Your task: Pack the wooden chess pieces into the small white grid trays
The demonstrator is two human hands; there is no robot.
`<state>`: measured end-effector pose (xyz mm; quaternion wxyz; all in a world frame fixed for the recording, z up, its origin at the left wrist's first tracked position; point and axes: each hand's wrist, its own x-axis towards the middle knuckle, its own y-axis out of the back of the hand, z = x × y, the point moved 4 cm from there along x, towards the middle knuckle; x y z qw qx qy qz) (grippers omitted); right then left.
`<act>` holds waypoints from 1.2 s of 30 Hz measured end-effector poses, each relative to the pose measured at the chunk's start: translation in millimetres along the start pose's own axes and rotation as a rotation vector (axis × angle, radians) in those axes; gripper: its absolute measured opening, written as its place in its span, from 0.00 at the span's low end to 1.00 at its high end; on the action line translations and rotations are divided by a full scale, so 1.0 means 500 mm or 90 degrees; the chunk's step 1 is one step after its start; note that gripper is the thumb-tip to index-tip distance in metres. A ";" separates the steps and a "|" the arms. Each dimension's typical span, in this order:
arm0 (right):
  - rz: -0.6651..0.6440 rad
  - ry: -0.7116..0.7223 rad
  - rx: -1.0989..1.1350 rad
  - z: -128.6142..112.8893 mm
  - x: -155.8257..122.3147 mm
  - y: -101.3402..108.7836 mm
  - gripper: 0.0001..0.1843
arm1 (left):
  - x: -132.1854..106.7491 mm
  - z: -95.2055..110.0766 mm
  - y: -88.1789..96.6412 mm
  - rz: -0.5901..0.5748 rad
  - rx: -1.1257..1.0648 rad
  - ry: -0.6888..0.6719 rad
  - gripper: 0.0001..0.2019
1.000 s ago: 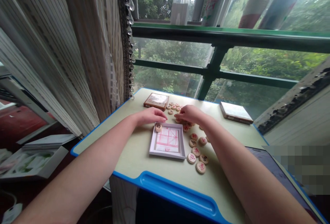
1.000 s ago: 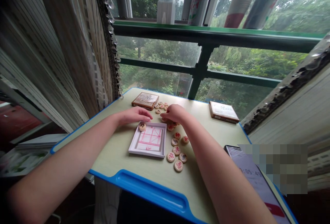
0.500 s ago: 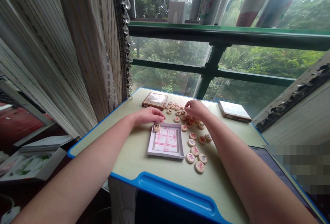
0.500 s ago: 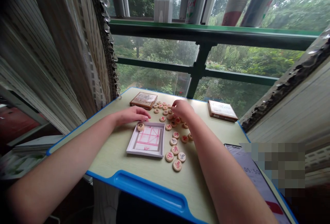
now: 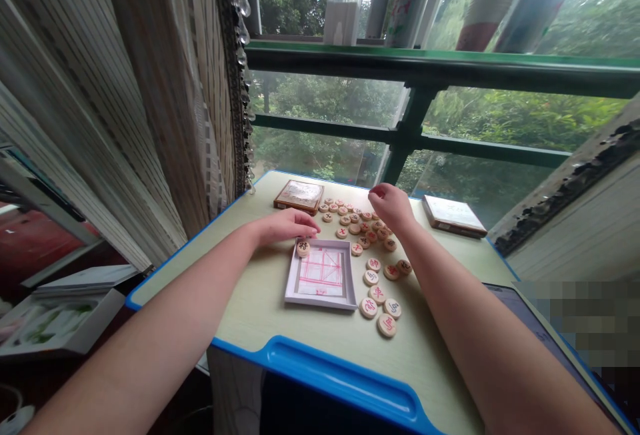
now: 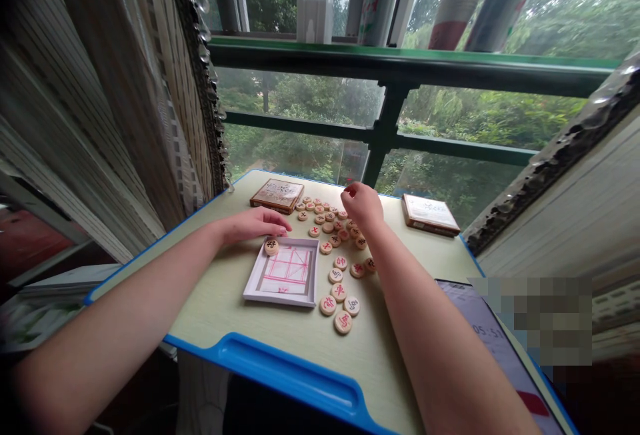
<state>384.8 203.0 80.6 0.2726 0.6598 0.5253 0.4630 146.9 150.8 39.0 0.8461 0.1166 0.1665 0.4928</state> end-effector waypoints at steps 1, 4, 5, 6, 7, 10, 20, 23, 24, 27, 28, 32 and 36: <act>0.012 0.013 0.019 -0.002 0.000 0.002 0.18 | 0.000 0.000 0.000 0.000 0.001 0.001 0.15; -0.010 0.083 0.040 -0.014 -0.004 -0.008 0.19 | 0.000 0.002 0.000 0.005 0.004 0.000 0.14; -0.034 0.111 0.039 -0.020 -0.008 -0.016 0.19 | 0.000 0.002 0.000 0.006 0.004 -0.001 0.14; -0.061 0.135 0.036 -0.025 -0.013 -0.026 0.19 | 0.001 0.001 0.000 0.007 0.004 -0.001 0.14; -0.093 0.152 0.033 -0.030 -0.018 -0.036 0.19 | 0.002 0.001 0.000 0.007 0.004 0.000 0.14; -0.189 0.182 0.021 -0.044 -0.035 -0.062 0.17 | 0.005 -0.002 0.001 0.004 0.004 0.003 0.14; -0.202 0.257 -0.004 -0.058 -0.038 -0.069 0.15 | 0.004 0.000 0.000 0.009 -0.004 0.005 0.13; -0.183 0.334 -0.023 -0.067 -0.042 -0.070 0.15 | 0.003 0.002 -0.001 0.009 -0.015 0.015 0.13; -0.180 0.362 -0.030 -0.073 -0.043 -0.072 0.15 | 0.003 0.003 -0.001 0.010 -0.017 0.017 0.13; -0.190 0.419 -0.038 -0.088 -0.047 -0.078 0.16 | 0.004 0.002 0.000 0.008 -0.019 0.013 0.14; -0.190 0.426 -0.038 -0.091 -0.046 -0.078 0.16 | 0.005 0.000 0.000 0.007 -0.021 0.011 0.14; -0.138 0.279 -0.037 -0.065 -0.025 -0.068 0.17 | 0.008 -0.006 0.002 0.004 -0.026 0.010 0.14; -0.129 0.099 -0.052 -0.010 -0.007 -0.057 0.18 | 0.008 -0.007 0.003 0.007 -0.004 0.005 0.15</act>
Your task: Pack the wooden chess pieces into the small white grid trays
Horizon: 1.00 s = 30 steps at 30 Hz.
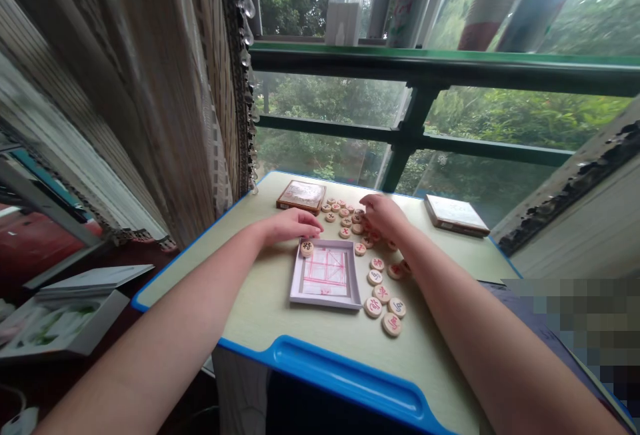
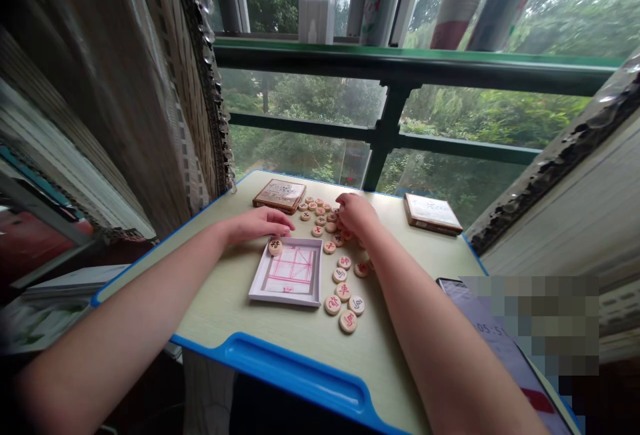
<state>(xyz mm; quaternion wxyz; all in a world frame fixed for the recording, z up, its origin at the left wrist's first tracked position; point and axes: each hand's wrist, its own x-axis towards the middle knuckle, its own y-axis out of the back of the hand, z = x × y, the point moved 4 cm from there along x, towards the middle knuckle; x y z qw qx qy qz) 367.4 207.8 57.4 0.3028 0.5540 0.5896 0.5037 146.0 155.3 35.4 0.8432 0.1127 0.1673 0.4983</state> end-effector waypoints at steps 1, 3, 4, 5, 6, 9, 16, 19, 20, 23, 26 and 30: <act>-0.012 -0.015 0.001 0.010 0.001 0.000 0.18 | 0.000 0.000 0.000 -0.001 0.002 -0.001 0.15; -0.039 -0.039 0.012 0.023 0.002 -0.002 0.17 | -0.001 0.002 -0.001 -0.005 0.001 -0.001 0.15; -0.049 -0.047 0.021 0.026 0.003 -0.002 0.17 | -0.002 0.002 -0.001 -0.006 0.000 0.001 0.15; -0.056 -0.053 0.031 0.028 0.004 -0.002 0.17 | -0.002 0.003 -0.002 -0.006 0.000 0.001 0.15; -0.062 -0.058 0.043 0.028 0.004 -0.002 0.17 | -0.003 0.004 -0.002 -0.006 0.001 0.002 0.15; -0.081 -0.068 0.085 0.022 0.004 0.000 0.17 | -0.004 0.004 -0.003 -0.004 0.000 0.005 0.15; -0.121 -0.080 0.179 0.009 -0.008 0.001 0.17 | -0.004 0.002 -0.001 -0.005 -0.011 0.006 0.15; -0.125 -0.100 0.206 0.013 -0.011 0.000 0.17 | -0.003 0.001 0.001 -0.003 -0.011 0.007 0.15; -0.125 -0.106 0.212 0.015 -0.012 -0.001 0.17 | -0.003 0.001 0.001 -0.001 -0.012 0.008 0.15; -0.121 -0.103 0.224 0.017 -0.013 0.000 0.16 | -0.003 -0.001 0.001 -0.001 -0.016 0.005 0.15; -0.140 -0.084 0.230 0.007 -0.015 -0.002 0.17 | -0.001 -0.003 0.002 -0.003 -0.011 0.000 0.15; -0.200 -0.109 0.195 -0.007 -0.023 -0.010 0.18 | 0.001 -0.006 0.004 -0.003 0.004 -0.003 0.15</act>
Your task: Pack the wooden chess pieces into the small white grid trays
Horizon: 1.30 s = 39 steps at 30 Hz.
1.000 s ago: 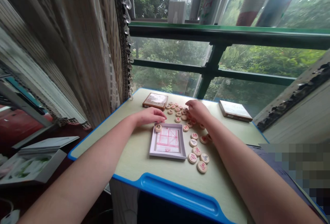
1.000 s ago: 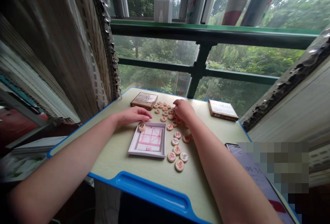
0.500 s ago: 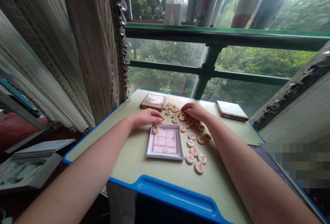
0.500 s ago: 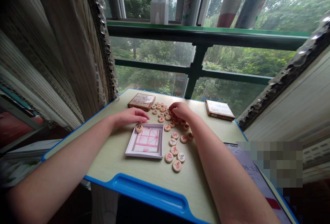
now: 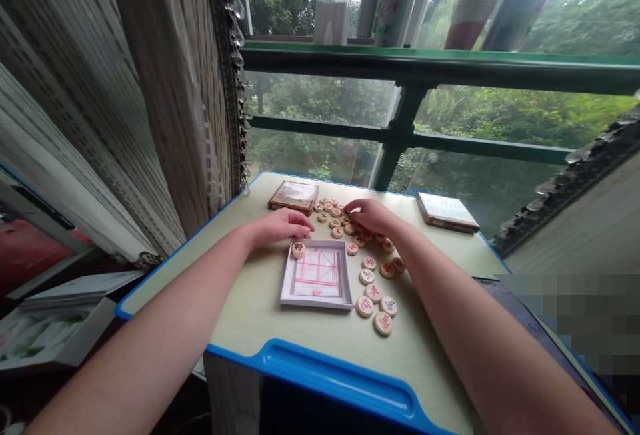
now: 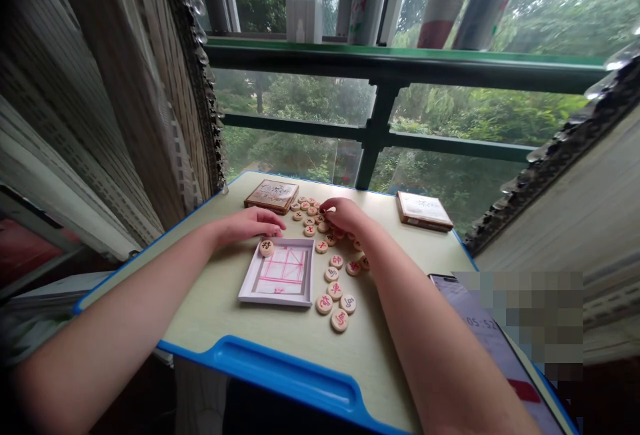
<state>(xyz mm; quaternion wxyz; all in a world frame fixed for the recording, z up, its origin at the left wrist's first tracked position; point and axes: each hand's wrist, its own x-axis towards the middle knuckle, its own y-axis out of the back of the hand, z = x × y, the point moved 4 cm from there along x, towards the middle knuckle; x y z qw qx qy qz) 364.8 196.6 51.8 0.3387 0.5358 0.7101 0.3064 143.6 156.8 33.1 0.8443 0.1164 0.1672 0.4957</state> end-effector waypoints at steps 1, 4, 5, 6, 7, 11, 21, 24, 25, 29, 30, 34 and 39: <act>0.003 -0.001 -0.011 -0.002 -0.001 0.000 0.18 | 0.000 0.000 0.000 0.000 0.003 0.000 0.15; 0.027 0.028 -0.035 -0.008 -0.003 0.004 0.15 | 0.001 -0.001 0.001 -0.001 -0.005 0.009 0.15; 0.032 0.035 -0.039 -0.008 -0.003 0.005 0.14 | 0.001 -0.001 0.001 -0.001 -0.011 0.012 0.15; 0.036 0.039 -0.042 -0.008 -0.002 0.006 0.14 | 0.001 -0.001 0.002 0.000 -0.016 0.014 0.15; 0.038 0.041 -0.043 -0.007 -0.002 0.007 0.14 | 0.001 -0.001 0.003 0.002 -0.020 0.014 0.15; 0.023 0.036 -0.040 -0.005 -0.003 0.005 0.15 | 0.001 -0.003 0.006 0.008 -0.016 0.005 0.15; -0.066 0.041 -0.004 -0.007 -0.003 -0.003 0.13 | -0.004 0.004 0.003 0.011 -0.001 0.024 0.17; -0.057 0.043 -0.007 -0.006 -0.002 -0.005 0.12 | -0.005 0.007 0.002 0.001 0.017 0.011 0.18; -0.052 0.046 -0.012 -0.007 -0.002 -0.005 0.11 | -0.005 0.007 0.002 -0.008 0.019 0.008 0.19; -0.061 0.045 -0.016 -0.006 -0.001 -0.008 0.11 | -0.006 0.008 -0.004 -0.035 0.060 -0.009 0.18; -0.064 0.043 -0.011 -0.005 -0.001 -0.008 0.12 | -0.006 0.009 -0.005 -0.034 0.076 -0.016 0.17; -0.059 0.053 -0.004 -0.004 0.001 -0.006 0.12 | -0.005 0.007 -0.007 -0.022 0.110 -0.028 0.14; -0.054 0.027 0.003 -0.002 -0.007 -0.004 0.13 | -0.003 0.007 -0.010 -0.031 0.103 -0.014 0.15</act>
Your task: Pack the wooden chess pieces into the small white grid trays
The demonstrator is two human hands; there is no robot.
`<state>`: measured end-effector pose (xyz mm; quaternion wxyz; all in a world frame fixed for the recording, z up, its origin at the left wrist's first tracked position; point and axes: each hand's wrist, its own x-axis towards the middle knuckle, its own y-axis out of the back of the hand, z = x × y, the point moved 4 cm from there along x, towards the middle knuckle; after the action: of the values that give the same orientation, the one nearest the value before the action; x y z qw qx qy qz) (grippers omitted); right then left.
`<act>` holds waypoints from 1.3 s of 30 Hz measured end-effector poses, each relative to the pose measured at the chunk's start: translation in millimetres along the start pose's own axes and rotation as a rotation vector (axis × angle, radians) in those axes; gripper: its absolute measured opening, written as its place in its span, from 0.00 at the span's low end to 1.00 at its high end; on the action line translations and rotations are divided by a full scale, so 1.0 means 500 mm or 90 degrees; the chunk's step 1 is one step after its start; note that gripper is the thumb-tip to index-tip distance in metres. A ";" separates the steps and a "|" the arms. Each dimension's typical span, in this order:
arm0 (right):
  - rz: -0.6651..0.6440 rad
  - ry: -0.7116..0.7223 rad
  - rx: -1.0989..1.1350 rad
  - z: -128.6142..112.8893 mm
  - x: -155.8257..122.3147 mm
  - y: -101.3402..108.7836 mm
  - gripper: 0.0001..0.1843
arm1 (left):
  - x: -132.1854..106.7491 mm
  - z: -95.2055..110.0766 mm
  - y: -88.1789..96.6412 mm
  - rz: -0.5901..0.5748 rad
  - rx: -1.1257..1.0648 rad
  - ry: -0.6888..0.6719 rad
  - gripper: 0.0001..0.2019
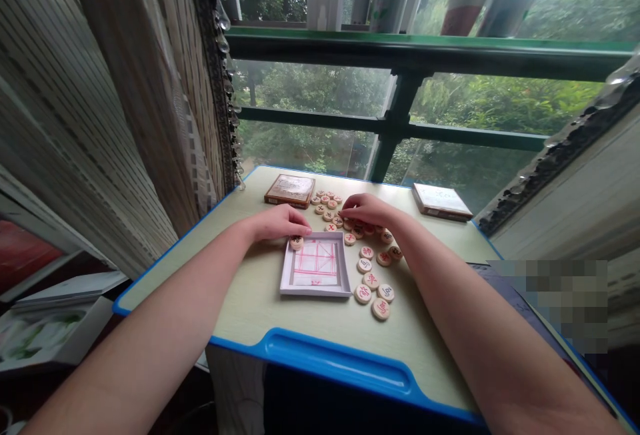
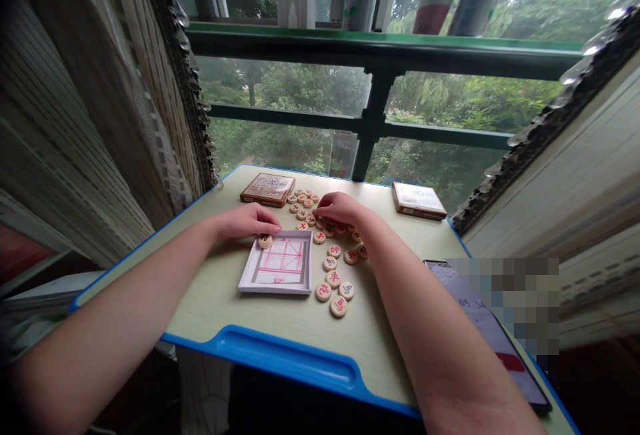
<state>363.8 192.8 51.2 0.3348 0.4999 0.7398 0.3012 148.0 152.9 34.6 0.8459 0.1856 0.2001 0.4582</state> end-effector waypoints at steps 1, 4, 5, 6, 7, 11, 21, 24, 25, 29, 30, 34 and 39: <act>-0.003 -0.007 0.010 0.001 -0.002 0.000 0.14 | 0.000 0.001 -0.001 -0.007 -0.004 0.003 0.16; -0.008 -0.021 0.030 0.006 -0.005 -0.002 0.15 | -0.002 0.003 -0.003 -0.030 -0.018 0.009 0.17; -0.007 -0.021 0.029 0.006 -0.005 -0.003 0.15 | -0.002 0.004 -0.004 -0.037 -0.023 0.007 0.17; -0.003 -0.021 0.024 0.007 -0.006 -0.004 0.15 | -0.003 0.006 -0.004 -0.045 -0.026 0.003 0.18; 0.004 -0.017 0.011 0.005 -0.007 -0.005 0.15 | -0.004 0.007 -0.005 -0.053 -0.028 0.000 0.18; 0.052 0.008 -0.075 -0.014 -0.019 -0.008 0.14 | -0.007 0.011 -0.006 -0.060 -0.021 0.001 0.17; 0.250 0.031 -0.205 -0.105 -0.108 0.042 0.11 | -0.001 0.000 -0.007 -0.023 -0.052 -0.033 0.13; 0.230 0.006 -0.224 -0.110 -0.160 0.039 0.10 | -0.001 -0.001 -0.004 -0.010 -0.047 -0.026 0.12; 0.215 -0.023 -0.243 -0.106 -0.178 0.037 0.10 | 0.000 -0.001 -0.004 -0.004 -0.043 -0.020 0.11; 0.226 -0.106 -0.272 -0.073 -0.233 0.033 0.12 | 0.002 -0.003 -0.008 0.021 -0.033 0.003 0.11; 0.249 -0.117 -0.267 -0.062 -0.241 0.034 0.12 | 0.001 -0.002 -0.010 0.032 -0.033 0.005 0.10; 0.235 -0.196 -0.265 -0.004 -0.249 0.034 0.14 | -0.005 0.009 -0.028 0.052 -0.042 0.007 0.12; 0.161 -0.176 -0.300 0.022 -0.247 0.039 0.19 | -0.002 0.022 -0.050 0.046 -0.060 0.002 0.15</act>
<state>417.4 83.9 84.0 0.4992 0.5330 0.5285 0.4329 170.3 137.7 31.7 0.8363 0.1521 0.1732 0.4974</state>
